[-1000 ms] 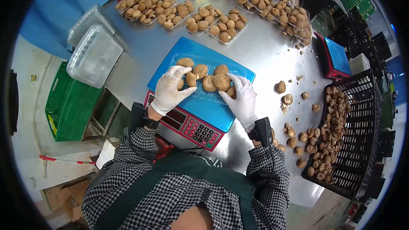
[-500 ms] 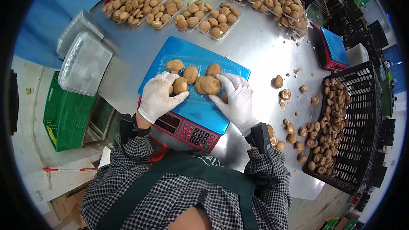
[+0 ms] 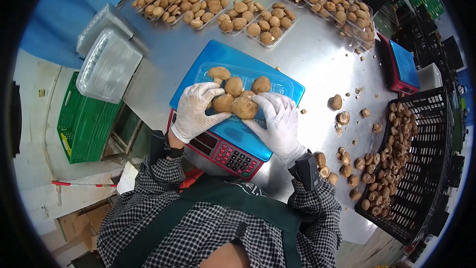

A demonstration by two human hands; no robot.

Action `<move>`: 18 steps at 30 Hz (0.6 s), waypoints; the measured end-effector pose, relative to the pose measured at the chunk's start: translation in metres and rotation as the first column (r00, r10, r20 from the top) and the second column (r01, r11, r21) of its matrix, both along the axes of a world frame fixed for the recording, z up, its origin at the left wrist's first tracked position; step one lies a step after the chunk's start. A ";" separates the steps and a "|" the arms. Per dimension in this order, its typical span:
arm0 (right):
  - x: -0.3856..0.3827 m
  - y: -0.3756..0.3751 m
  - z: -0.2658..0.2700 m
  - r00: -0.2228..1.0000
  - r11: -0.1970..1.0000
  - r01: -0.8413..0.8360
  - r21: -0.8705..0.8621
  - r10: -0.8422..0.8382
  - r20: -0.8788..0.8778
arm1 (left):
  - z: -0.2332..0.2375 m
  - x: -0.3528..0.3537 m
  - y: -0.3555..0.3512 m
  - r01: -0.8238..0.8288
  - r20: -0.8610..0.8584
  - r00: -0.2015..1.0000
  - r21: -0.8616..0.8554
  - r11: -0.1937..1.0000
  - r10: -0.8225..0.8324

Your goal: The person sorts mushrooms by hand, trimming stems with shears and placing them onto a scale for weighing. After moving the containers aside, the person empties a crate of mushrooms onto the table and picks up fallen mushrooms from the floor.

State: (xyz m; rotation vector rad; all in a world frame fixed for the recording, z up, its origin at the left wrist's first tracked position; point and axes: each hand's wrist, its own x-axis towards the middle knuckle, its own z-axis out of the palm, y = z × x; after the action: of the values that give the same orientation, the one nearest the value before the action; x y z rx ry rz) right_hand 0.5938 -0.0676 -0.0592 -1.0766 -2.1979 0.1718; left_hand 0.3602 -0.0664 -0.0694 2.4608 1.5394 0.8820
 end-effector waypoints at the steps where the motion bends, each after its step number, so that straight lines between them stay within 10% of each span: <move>1: 0.001 0.000 0.000 1.000 1.000 0.027 -0.012 -0.027 0.010 | -0.001 -0.002 0.001 -0.005 0.001 1.000 -0.002 1.000 0.005; 18: -0.040 -0.008 0.000 0.974 0.994 0.079 -0.069 -0.063 0.217 | -0.003 -0.028 0.018 0.028 0.035 0.999 -0.024 0.999 -0.027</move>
State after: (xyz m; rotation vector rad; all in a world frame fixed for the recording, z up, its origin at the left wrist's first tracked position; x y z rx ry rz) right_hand 0.5538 -0.0757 -0.0593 -1.2665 -2.3556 0.1140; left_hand 0.3327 -0.0488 -0.0728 2.4303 1.4927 0.8918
